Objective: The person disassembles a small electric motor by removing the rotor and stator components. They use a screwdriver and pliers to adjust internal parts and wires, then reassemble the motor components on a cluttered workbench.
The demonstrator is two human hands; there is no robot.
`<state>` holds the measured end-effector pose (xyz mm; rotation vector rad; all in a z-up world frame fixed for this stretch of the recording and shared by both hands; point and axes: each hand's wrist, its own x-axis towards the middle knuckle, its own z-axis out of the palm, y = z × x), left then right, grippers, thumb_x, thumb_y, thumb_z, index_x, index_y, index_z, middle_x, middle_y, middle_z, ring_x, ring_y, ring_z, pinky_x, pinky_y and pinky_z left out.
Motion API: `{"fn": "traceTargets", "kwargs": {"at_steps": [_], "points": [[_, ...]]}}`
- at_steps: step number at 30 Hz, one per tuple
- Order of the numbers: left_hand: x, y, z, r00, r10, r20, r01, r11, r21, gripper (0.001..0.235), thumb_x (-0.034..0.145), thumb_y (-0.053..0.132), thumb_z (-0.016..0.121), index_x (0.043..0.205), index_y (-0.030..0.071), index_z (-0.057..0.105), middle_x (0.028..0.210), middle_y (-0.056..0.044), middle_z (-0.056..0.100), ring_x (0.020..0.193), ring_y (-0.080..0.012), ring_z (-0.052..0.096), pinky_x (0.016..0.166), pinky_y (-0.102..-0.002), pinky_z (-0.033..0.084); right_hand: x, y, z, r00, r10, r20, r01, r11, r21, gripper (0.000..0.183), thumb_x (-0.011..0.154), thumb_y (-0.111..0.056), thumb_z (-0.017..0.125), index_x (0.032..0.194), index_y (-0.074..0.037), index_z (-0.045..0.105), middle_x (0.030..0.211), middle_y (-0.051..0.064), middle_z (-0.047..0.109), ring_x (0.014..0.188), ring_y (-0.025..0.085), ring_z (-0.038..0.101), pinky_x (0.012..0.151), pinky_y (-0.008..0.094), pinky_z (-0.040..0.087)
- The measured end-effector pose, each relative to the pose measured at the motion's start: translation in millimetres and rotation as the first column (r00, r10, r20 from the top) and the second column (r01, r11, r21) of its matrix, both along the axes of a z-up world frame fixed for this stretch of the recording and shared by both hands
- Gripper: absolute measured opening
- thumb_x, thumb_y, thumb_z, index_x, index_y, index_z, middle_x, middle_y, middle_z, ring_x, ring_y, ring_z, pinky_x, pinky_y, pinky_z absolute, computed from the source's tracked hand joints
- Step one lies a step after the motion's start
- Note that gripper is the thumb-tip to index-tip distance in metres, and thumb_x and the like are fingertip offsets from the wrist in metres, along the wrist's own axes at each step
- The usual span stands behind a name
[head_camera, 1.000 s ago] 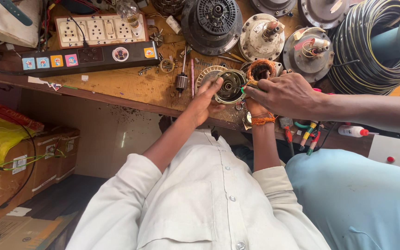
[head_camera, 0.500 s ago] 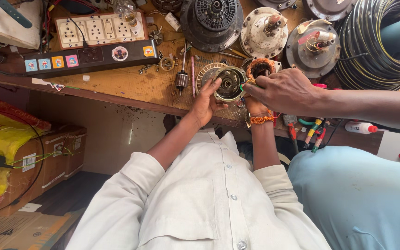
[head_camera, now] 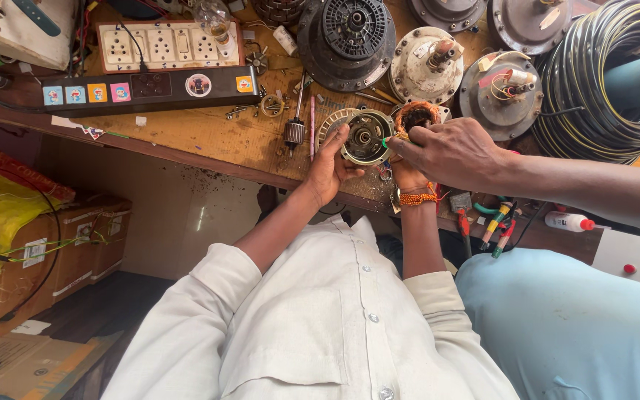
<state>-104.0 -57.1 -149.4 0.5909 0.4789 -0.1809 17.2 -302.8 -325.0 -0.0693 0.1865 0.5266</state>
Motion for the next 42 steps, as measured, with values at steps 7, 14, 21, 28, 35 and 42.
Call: {"fn": "traceTargets", "kwargs": {"at_steps": [7,14,21,28,35,42], "points": [[0,0,-2,1.000,0.022,-0.011,-0.022,0.999,0.024,0.068,0.093,0.057,0.064,0.142,0.013,0.051,0.119,-0.007,0.067,0.084,-0.0153,0.073,0.062,-0.026,0.061,-5,8,14,0.999,-0.023,-0.037,0.021,0.998,-0.057,0.024,0.106,-0.035,0.054,0.106,-0.012,0.061,0.097,0.005,0.065,0.094,0.024,0.065,0.088,0.049,0.056],[-1,-1,-6,0.999,0.044,0.006,-0.044,0.999,-0.006,0.066,0.094,0.054,0.064,0.144,0.014,0.049,0.123,-0.007,0.066,0.083,-0.0162,0.074,0.060,-0.026,0.061,-9,16,31,0.996,-0.060,-0.067,0.050,0.988,-0.146,0.026,0.106,-0.034,0.055,0.108,-0.010,0.064,0.099,0.006,0.068,0.093,0.026,0.068,0.089,0.048,0.057],[-3,-2,-12,0.997,0.072,0.027,-0.071,0.997,-0.033,0.060,0.099,0.050,0.061,0.145,0.014,0.049,0.123,-0.008,0.066,0.084,-0.0155,0.074,0.060,-0.025,0.062,-12,18,31,0.998,-0.051,-0.043,0.046,0.994,-0.101,0.026,0.103,-0.037,0.057,0.107,-0.011,0.064,0.099,0.004,0.069,0.091,0.025,0.068,0.088,0.047,0.058],[-4,-2,-11,0.998,0.050,0.025,-0.049,0.999,-0.017,0.062,0.099,0.051,0.060,0.146,0.014,0.046,0.125,-0.007,0.066,0.084,-0.0160,0.075,0.058,-0.024,0.061,-12,17,25,0.995,-0.075,-0.059,0.067,0.990,-0.123,0.027,0.105,-0.037,0.055,0.110,-0.013,0.066,0.098,0.003,0.069,0.090,0.024,0.068,0.086,0.046,0.058],[-3,-1,-12,0.999,0.038,0.012,-0.039,0.999,0.025,0.064,0.100,0.052,0.056,0.150,0.014,0.043,0.134,-0.006,0.062,0.085,-0.0158,0.074,0.057,-0.023,0.062,-8,9,3,1.000,-0.001,0.022,0.000,1.000,0.029,0.025,0.111,-0.037,0.053,0.117,-0.015,0.064,0.101,0.002,0.066,0.095,0.022,0.067,0.091,0.043,0.059],[-5,1,-11,0.999,0.025,0.038,-0.025,1.000,0.008,0.063,0.101,0.052,0.054,0.149,0.015,0.042,0.132,-0.009,0.063,0.085,-0.0193,0.077,0.056,-0.022,0.060,-8,10,-4,0.999,-0.025,0.026,0.027,0.998,-0.063,0.024,0.110,-0.037,0.055,0.114,-0.016,0.065,0.102,0.001,0.068,0.097,0.022,0.068,0.093,0.043,0.058]]}}
